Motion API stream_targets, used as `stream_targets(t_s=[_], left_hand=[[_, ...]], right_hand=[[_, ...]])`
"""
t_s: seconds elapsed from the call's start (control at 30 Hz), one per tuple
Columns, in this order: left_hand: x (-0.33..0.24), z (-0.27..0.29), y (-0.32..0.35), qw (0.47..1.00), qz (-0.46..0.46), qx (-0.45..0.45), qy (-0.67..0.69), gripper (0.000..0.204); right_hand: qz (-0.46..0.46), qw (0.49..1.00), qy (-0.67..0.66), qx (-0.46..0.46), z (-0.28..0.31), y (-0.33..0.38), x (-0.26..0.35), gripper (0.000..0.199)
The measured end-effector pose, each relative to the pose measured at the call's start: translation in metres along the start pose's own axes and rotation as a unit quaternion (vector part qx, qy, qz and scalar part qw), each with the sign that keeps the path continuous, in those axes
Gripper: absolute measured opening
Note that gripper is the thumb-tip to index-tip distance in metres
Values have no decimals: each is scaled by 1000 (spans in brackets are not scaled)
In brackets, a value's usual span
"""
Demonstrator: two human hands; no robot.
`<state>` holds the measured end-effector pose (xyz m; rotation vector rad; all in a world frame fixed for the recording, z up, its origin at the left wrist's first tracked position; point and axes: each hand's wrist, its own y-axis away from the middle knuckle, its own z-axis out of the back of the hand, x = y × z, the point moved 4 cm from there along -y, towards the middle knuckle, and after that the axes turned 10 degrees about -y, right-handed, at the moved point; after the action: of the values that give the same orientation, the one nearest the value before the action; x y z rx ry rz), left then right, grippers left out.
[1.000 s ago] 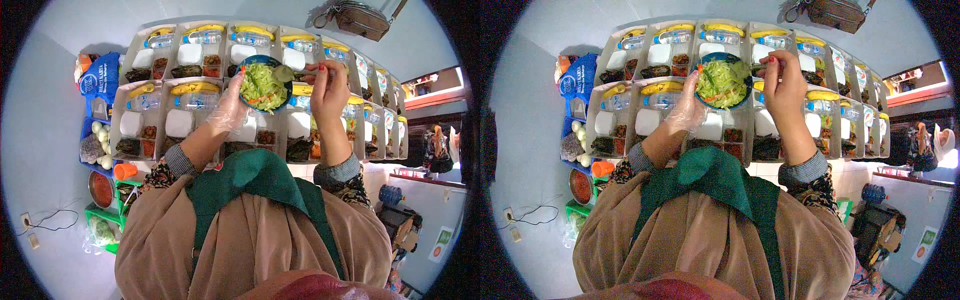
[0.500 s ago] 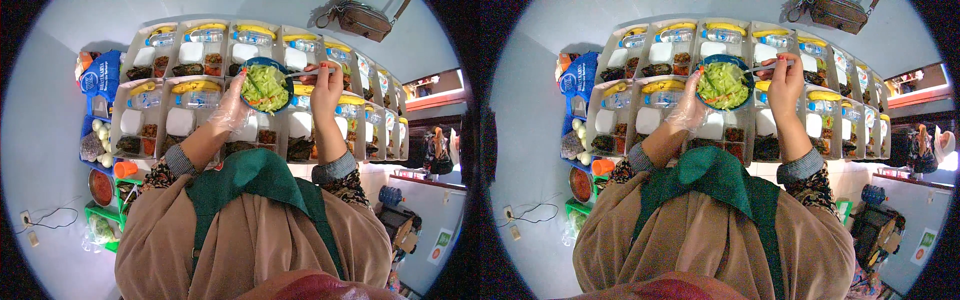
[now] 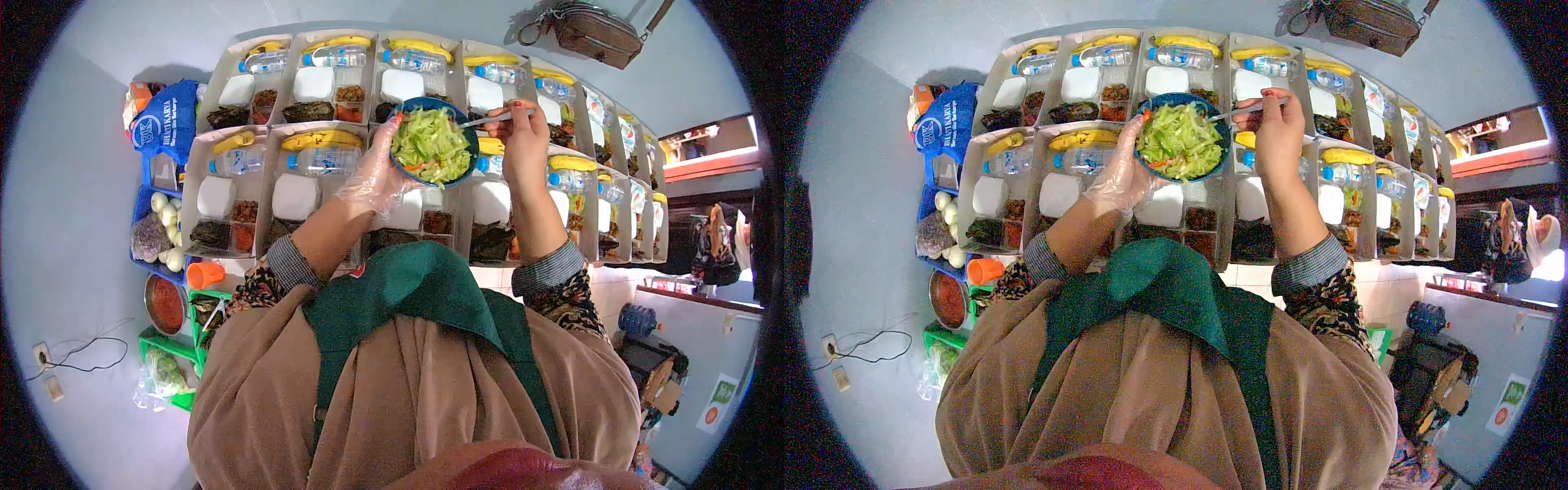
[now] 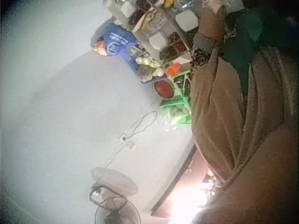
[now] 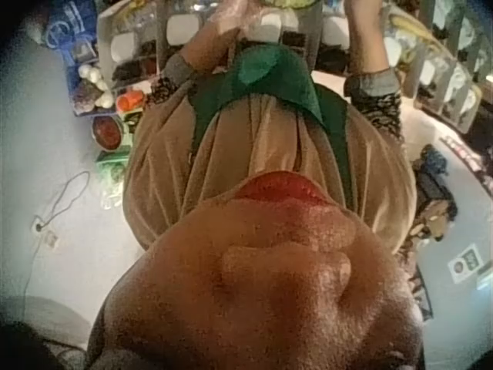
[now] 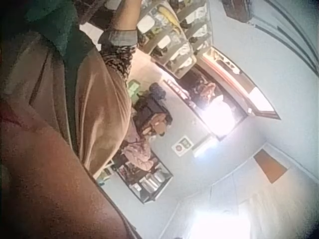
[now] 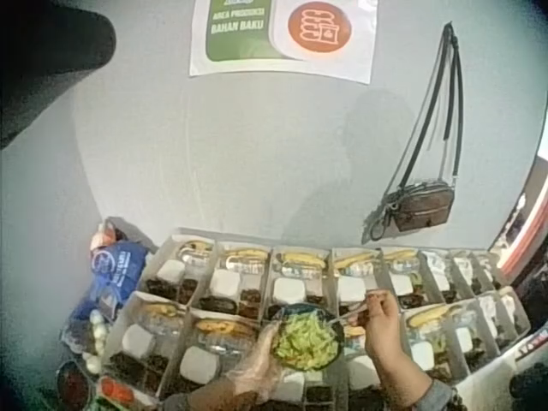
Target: Assembling and filling plastic meal containers with various food items like salad, meat, and rice in a production line.
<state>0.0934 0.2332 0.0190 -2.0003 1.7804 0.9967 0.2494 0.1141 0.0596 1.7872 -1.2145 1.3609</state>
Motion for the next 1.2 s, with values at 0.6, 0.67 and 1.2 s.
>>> stream_targets(t_s=[0.6, 0.67, 1.2], left_hand=[[2, 2, -1, 999, 41, 1, 8, 59], [1, -3, 2, 999, 42, -11, 3, 58], [-2, 10, -7, 1000, 13, 9, 8, 56]], right_hand=[[62, 984, 54, 157, -22, 0, 13, 11], [30, 990, 52, 127, -17, -6, 5, 12], [-22, 1000, -12, 14, -5, -25, 9, 13]])
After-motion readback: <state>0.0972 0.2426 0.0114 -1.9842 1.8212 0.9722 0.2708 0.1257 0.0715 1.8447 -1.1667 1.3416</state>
